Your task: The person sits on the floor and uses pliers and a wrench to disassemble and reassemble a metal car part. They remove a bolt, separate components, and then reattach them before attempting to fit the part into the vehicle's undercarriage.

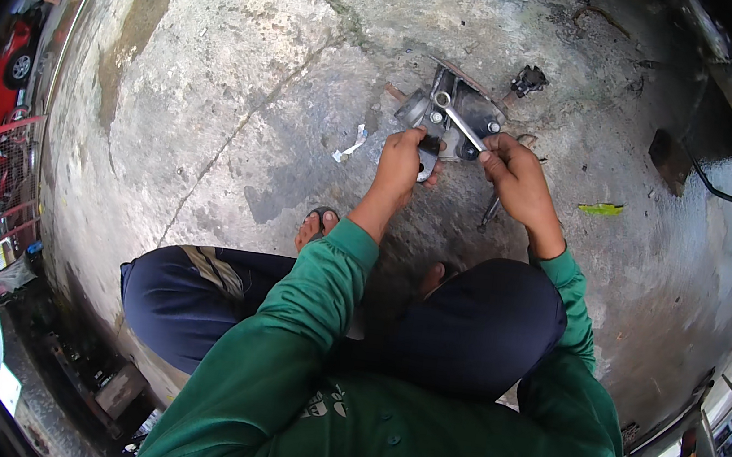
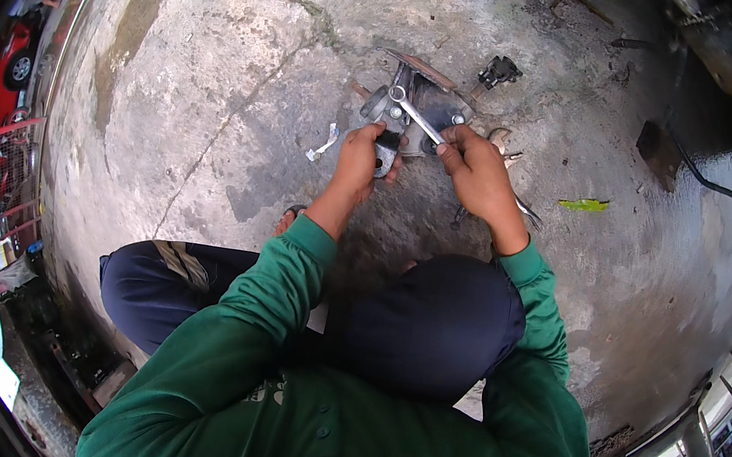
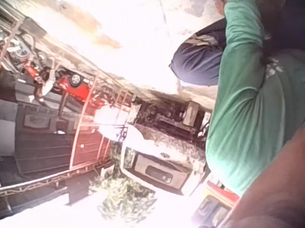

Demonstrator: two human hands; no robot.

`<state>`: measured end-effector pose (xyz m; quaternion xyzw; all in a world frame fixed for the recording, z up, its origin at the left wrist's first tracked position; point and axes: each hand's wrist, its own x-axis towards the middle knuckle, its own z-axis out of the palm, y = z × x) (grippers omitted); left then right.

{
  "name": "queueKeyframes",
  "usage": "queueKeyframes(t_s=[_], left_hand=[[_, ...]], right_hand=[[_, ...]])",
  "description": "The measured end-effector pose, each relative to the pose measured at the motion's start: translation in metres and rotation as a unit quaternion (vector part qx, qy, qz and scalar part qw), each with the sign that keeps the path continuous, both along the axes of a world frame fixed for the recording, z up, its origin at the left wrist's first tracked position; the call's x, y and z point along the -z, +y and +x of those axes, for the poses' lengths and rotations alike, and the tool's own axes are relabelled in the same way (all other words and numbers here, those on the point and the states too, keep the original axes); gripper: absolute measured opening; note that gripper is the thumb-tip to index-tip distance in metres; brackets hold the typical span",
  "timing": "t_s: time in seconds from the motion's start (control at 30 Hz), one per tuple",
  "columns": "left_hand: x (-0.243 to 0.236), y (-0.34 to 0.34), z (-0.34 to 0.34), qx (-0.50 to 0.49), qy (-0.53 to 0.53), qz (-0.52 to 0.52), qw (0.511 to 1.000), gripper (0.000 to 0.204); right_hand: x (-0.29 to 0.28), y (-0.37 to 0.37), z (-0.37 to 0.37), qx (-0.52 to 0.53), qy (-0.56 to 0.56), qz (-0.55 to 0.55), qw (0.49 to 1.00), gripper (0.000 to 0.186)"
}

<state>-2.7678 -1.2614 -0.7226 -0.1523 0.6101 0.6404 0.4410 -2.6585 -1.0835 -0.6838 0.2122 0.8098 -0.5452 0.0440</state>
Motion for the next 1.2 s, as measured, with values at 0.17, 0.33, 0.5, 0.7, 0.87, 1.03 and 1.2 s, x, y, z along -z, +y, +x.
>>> queueKeyframes(t_s=[0.17,0.33,0.5,0.7,0.87,1.03,1.2], left_hand=[[0.002,0.0,0.005,-0.015,0.082,-0.043,0.996,0.048],[0.01,0.001,0.003,-0.002,0.137,-0.075,0.988,0.054],[0.008,-0.001,0.006,-0.011,0.143,-0.067,0.987,0.057],[0.005,0.001,0.009,-0.013,0.168,-0.081,0.982,0.058],[0.009,0.0,0.009,-0.01,0.181,-0.094,0.979,0.057],[0.012,0.003,0.008,-0.035,0.154,-0.079,0.984,0.055],[0.033,0.0,0.004,-0.058,0.198,-0.055,0.977,0.059]], right_hand=[[0.022,-0.007,0.002,-0.054,-0.003,0.032,0.998,0.016],[0.008,-0.004,0.004,-0.035,-0.092,-0.079,0.992,0.018],[0.018,-0.014,0.008,-0.007,-0.112,-0.173,0.979,0.018],[0.017,-0.05,0.009,0.054,-0.111,-0.268,0.955,0.016],[0.019,-0.06,0.012,0.098,-0.083,-0.38,0.916,0.022],[0.023,-0.062,0.016,0.081,-0.062,-0.387,0.916,0.024],[0.013,-0.073,0.012,0.082,-0.053,-0.445,0.89,0.024]])
